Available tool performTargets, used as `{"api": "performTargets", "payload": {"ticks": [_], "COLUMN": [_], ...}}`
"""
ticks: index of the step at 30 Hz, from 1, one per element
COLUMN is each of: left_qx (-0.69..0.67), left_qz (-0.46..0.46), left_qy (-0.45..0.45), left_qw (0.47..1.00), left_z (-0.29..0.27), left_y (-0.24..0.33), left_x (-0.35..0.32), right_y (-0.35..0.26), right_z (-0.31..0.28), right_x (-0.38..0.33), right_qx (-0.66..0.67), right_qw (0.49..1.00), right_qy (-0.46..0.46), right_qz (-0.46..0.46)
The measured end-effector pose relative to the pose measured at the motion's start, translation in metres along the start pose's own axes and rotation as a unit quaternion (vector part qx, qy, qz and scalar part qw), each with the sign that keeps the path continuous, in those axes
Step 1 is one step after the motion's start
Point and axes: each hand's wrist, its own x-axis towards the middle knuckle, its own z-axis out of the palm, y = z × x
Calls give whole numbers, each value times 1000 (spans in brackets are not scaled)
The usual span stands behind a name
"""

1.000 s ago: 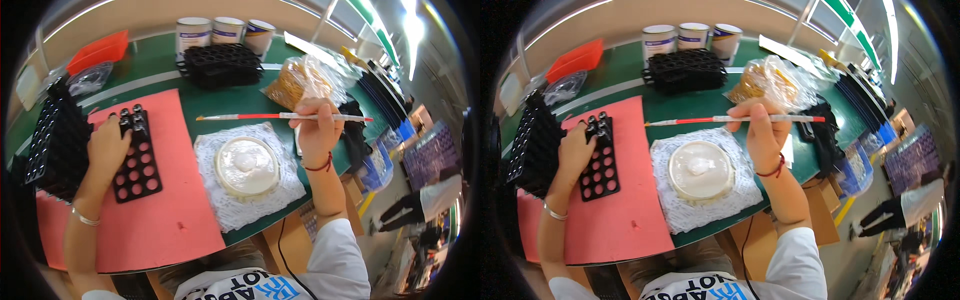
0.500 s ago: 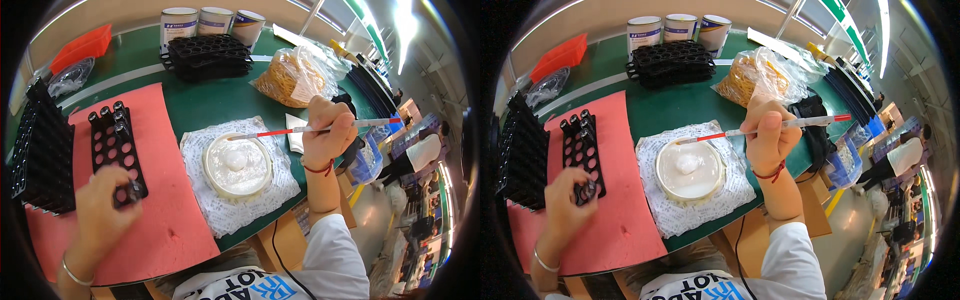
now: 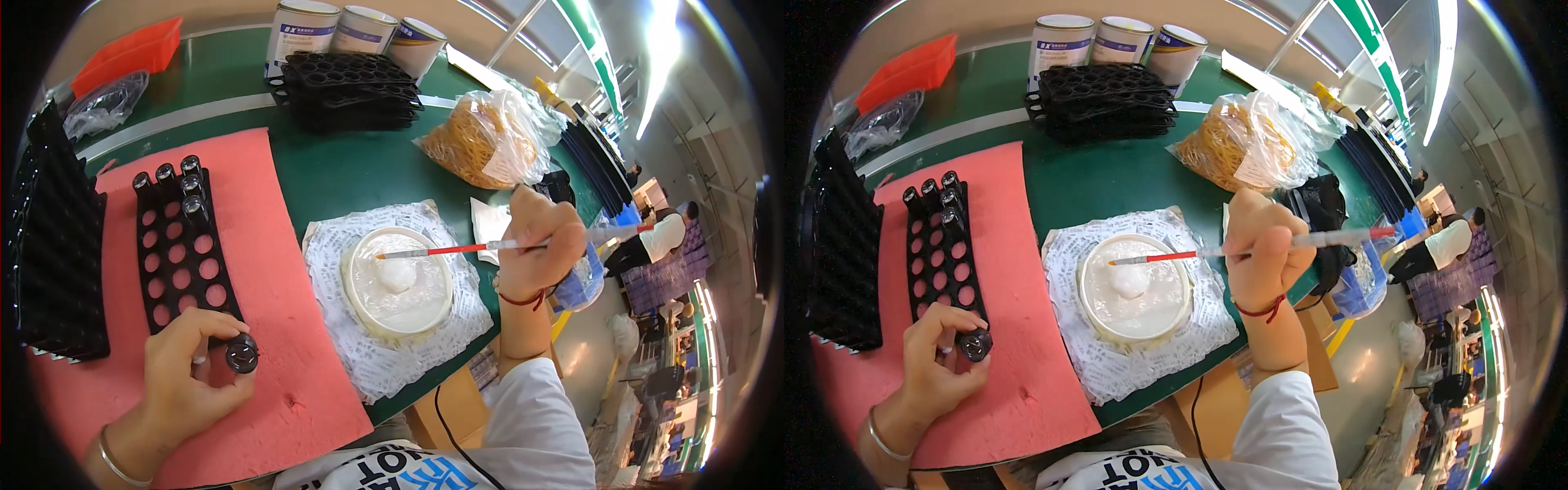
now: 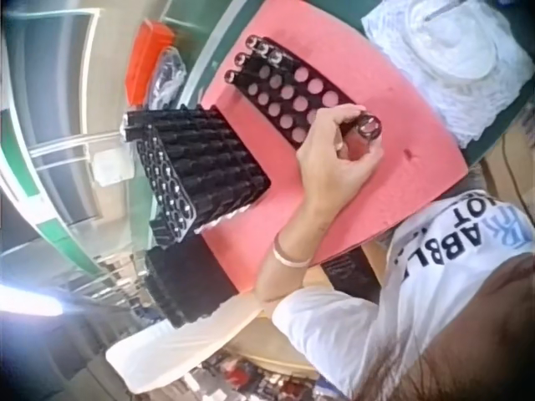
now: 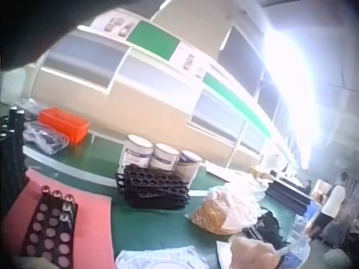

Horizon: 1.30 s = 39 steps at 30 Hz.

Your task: Applying adhesive to small cylindrical components using a brush and organizing them in a tray.

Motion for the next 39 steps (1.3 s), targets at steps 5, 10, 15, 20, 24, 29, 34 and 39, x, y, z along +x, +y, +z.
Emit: {"api": "performTargets", "payload": {"ticks": [5,10,15,20,24,29,34,39], "left_qx": [-10,12,13,7,5,4,-21,-166], "left_qz": [2,-27,-36,-45,-40,-29,-38,-107], "left_qy": [13,-2,-4,-11,-12,-7,3,39], "left_qw": [1000,1000,999,999,999,1000,999,979], "left_z": [1,-3,-3,-4,-4,-4,-4,-6], "left_y": [-1,5,5,7,5,3,4,5], "left_x": [2,4,3,4,3,3,2,-2], "right_y": [-14,-19,-16,-18,-16,-7,5,16], "right_z": [2,8,16,15,14,14,7,8], "right_x": [0,-2,-2,-5,-5,-3,9,16], "right_qx": [-91,-129,-143,-121,-60,64,172,220], "right_qw": [993,987,983,987,994,995,951,907], "right_qy": [-53,-70,-83,-90,-92,-43,85,189], "right_qz": [-54,-61,-80,-58,-8,61,242,307]}}
